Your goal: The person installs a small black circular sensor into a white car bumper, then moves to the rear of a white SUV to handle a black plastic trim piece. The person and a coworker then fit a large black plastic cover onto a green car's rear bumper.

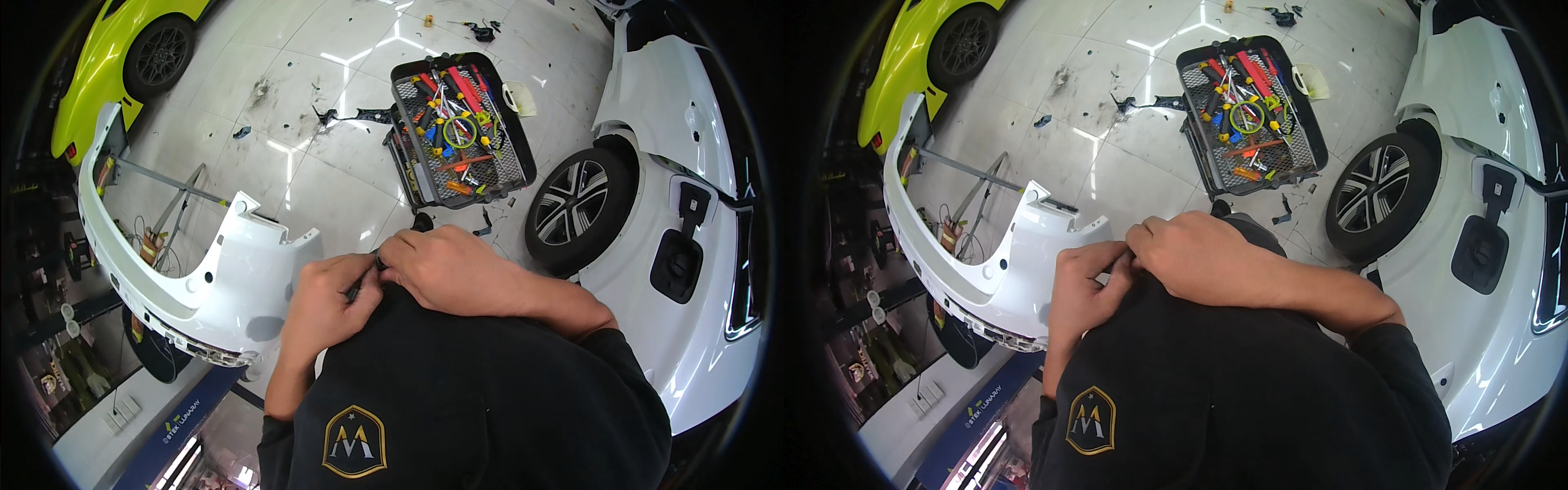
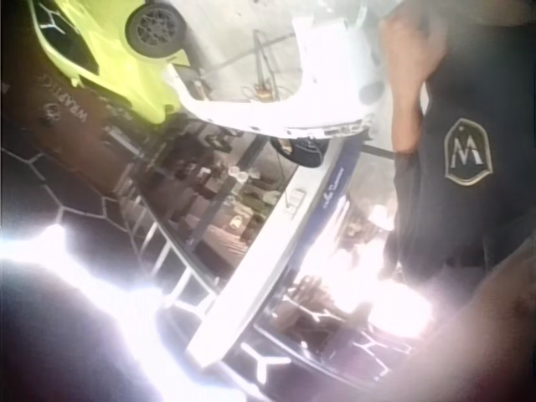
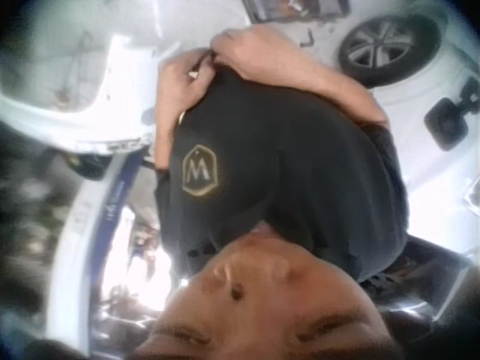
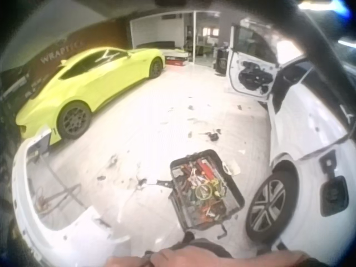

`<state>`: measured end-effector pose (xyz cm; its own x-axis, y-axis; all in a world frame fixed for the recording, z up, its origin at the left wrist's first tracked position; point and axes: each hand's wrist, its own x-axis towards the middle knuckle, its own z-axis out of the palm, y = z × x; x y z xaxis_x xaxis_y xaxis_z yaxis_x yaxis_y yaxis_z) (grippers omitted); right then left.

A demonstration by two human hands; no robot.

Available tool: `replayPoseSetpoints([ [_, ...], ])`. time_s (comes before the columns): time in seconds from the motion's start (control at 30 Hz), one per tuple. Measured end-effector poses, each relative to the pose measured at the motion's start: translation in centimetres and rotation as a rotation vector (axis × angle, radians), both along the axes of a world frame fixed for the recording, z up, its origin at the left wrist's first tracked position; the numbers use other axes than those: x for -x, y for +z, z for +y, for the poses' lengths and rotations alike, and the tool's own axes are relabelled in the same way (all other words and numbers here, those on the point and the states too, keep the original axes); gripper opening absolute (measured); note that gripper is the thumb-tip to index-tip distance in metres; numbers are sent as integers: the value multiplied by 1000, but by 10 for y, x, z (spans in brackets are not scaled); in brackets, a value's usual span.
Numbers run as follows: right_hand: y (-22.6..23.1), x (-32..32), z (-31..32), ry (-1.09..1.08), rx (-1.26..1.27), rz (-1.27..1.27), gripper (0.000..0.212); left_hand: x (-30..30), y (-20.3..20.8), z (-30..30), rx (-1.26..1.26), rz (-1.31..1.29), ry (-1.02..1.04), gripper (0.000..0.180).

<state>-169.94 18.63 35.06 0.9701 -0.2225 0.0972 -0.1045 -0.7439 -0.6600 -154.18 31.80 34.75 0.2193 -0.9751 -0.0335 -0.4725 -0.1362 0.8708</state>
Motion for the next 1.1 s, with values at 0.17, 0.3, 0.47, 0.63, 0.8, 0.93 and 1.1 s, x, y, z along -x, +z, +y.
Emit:
replayPoseSetpoints([
  [0.17,-7,26,-24,-50,-69,-22,19,13,1,-27,-25,54,-84,8],
  [0.3,-11,41,-37,-77,-100,-48,19,23,-5,-45,-3,44,-121,8],
  [0.47,-14,54,-49,-173,-112,-84,19,35,-2,-73,6,47,-123,9],
  [0.63,-17,57,-59,-302,-78,-56,19,31,-5,-106,-25,-34,-207,10],
  [0.8,-26,53,-72,-460,-126,-23,19,9,-11,-153,-100,57,-431,6],
  [0.93,-31,34,-91,-584,-176,26,19,-21,-25,-200,-92,29,-656,6],
  [1.1,-37,-4,-115,-721,-293,110,18,-64,-49,-260,-127,49,-903,6],
])
